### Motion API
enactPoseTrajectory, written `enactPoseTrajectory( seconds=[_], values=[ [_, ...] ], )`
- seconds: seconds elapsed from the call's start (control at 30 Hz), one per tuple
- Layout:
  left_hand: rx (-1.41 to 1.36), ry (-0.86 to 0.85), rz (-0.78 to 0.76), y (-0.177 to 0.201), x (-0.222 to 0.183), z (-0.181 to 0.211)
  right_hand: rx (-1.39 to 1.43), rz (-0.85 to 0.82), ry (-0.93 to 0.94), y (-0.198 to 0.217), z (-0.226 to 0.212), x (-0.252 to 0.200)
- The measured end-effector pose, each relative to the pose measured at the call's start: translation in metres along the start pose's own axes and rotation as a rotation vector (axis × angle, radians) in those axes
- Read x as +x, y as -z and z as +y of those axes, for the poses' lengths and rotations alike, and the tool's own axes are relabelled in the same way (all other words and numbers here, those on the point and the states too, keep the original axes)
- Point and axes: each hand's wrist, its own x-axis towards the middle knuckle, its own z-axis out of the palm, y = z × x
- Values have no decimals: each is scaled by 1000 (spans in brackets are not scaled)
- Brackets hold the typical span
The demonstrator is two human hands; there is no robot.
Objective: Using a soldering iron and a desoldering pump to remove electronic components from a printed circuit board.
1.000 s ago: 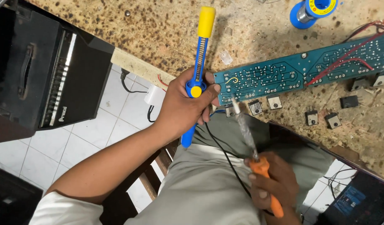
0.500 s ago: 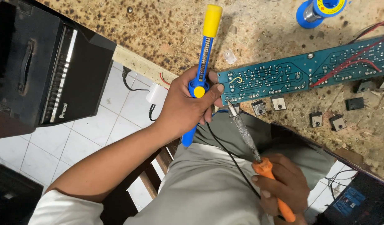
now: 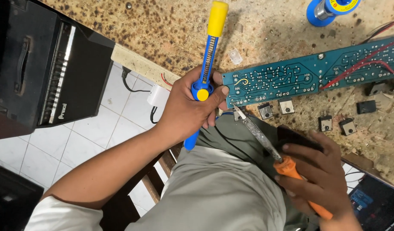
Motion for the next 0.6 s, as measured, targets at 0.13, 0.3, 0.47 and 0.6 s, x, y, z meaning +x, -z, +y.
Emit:
enactPoseTrajectory(
  seconds=[0.13,0.3,0.47,0.6],
  values=[
    [5,-11,-7,1,1,-2,47,-64,90,1,17,-10],
    [-10,-15,-21,1,1,-2,109,-61,33,9,5,10],
    [-7,-8,-16,1,2,-2,127,-72,77,12,7,16],
    [4,-4,-10,1,2,-2,105,-94,111,13,9,16]
  ],
)
